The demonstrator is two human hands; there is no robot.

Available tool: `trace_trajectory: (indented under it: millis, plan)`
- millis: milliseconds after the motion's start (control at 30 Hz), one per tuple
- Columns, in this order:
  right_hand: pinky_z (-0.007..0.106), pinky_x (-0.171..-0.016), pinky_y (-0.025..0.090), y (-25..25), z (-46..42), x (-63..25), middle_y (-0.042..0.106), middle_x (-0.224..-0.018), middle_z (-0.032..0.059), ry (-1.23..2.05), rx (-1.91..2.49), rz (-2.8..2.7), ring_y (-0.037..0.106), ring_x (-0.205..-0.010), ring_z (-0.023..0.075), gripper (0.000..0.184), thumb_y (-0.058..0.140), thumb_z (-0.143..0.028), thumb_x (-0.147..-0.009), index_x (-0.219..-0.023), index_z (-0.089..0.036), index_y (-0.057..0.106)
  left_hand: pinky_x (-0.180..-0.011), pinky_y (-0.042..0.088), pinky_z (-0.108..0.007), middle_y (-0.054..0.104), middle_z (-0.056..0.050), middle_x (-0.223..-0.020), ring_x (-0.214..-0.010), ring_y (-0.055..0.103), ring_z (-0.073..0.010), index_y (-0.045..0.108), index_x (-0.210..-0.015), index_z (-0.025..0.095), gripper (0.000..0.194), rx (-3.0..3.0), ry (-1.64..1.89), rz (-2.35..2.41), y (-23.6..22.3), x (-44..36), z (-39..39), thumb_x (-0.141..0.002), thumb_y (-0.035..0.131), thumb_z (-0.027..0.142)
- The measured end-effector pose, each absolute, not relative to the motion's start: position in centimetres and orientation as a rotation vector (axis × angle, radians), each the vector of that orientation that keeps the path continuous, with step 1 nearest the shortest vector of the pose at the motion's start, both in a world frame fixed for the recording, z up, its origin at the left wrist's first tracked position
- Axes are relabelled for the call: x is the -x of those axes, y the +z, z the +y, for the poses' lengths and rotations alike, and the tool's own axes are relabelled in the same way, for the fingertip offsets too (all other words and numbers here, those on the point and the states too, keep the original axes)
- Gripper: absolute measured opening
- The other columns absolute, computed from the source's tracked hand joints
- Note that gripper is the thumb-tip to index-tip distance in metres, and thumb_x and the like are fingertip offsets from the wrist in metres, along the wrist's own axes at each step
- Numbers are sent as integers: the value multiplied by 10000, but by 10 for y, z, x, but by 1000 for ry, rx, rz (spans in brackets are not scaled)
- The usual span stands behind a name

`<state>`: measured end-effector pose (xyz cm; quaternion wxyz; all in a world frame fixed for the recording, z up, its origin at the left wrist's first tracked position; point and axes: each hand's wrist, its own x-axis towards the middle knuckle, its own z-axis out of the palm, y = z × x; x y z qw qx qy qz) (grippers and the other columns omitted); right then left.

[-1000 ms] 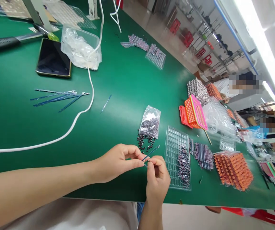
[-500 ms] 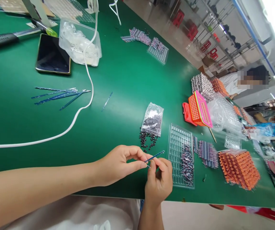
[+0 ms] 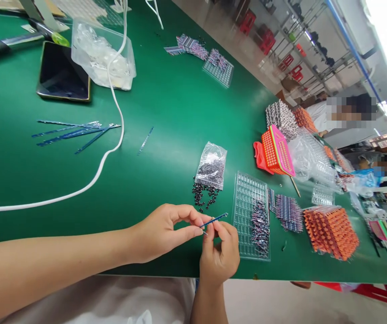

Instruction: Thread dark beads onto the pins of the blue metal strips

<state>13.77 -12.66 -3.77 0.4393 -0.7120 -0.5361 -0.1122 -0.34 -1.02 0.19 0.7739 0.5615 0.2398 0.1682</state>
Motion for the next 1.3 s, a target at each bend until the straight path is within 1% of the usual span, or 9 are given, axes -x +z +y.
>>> trace_trajectory:
  millis: [133,200,300,433,567,733,900,1067,1300]
  plan:
    - [297,-667,563,-37,-125,-139,683,-880,41,-331,1753,-1358,666,-778,160,205,665,-137,-895,-1070,-243,675,-1006,490,-322,755,-20,-1005,-1070,672,-201,667,-849,201,139,-1155,363,504,1,1,-11,-872,677,338]
    - [282,-667,556,-36,-125,-139,680,-883,39,-305,1711,-1344,657,-779,149,199,672,-117,-881,-1049,-225,680,-980,503,-331,750,-23,-985,-1046,677,-206,659,-841,193,148,-1097,357,505,-1,0,-11,-858,684,338]
    - [264,-643,538,-35,-126,-140,653,-857,26,-71,1659,-1237,639,-766,137,137,655,-115,-886,-980,-211,681,-934,518,-342,749,-35,-959,-979,688,-209,662,-835,178,184,-991,329,546,-2,-2,-9,-812,717,352]
    - [224,-527,467,-36,-128,-143,590,-811,0,308,1562,-1043,578,-650,103,62,641,-153,-901,-903,-205,675,-885,518,-324,744,-17,-850,-878,683,-186,680,-820,170,203,-953,311,657,-1,-4,-4,-755,762,344]
    - [211,-494,424,-37,-129,-145,572,-789,-9,451,1470,-1002,539,-607,88,61,645,-159,-896,-902,-201,689,-856,519,-299,742,0,-816,-841,679,-164,690,-818,171,192,-927,307,679,0,-5,-2,-743,772,328]
    - [218,-510,424,-38,-130,-145,581,-802,0,454,1500,-1014,550,-638,102,72,652,-156,-889,-913,-203,701,-841,519,-296,733,0,-810,-829,673,-160,691,-818,170,196,-964,311,683,1,-4,-3,-752,760,341]
    - [237,-544,436,-39,-132,-146,583,-800,7,424,1549,-1046,569,-678,122,51,662,-173,-884,-904,-202,700,-844,524,-335,736,-28,-831,-850,681,-192,695,-833,164,224,-1040,313,696,1,-2,-4,-763,735,373]
    - [242,-562,435,-39,-133,-145,589,-808,4,441,1550,-1058,569,-694,124,85,655,-155,-887,-918,-213,709,-847,528,-354,738,-38,-842,-862,686,-208,700,-835,167,230,-1103,322,705,1,-2,-4,-779,718,389]
    - [246,-564,424,-37,-131,-144,585,-795,-2,448,1533,-1047,571,-704,126,106,652,-137,-883,-913,-218,714,-810,523,-320,738,-26,-834,-843,673,-191,718,-846,177,211,-1192,344,711,2,-1,-4,-806,701,383]
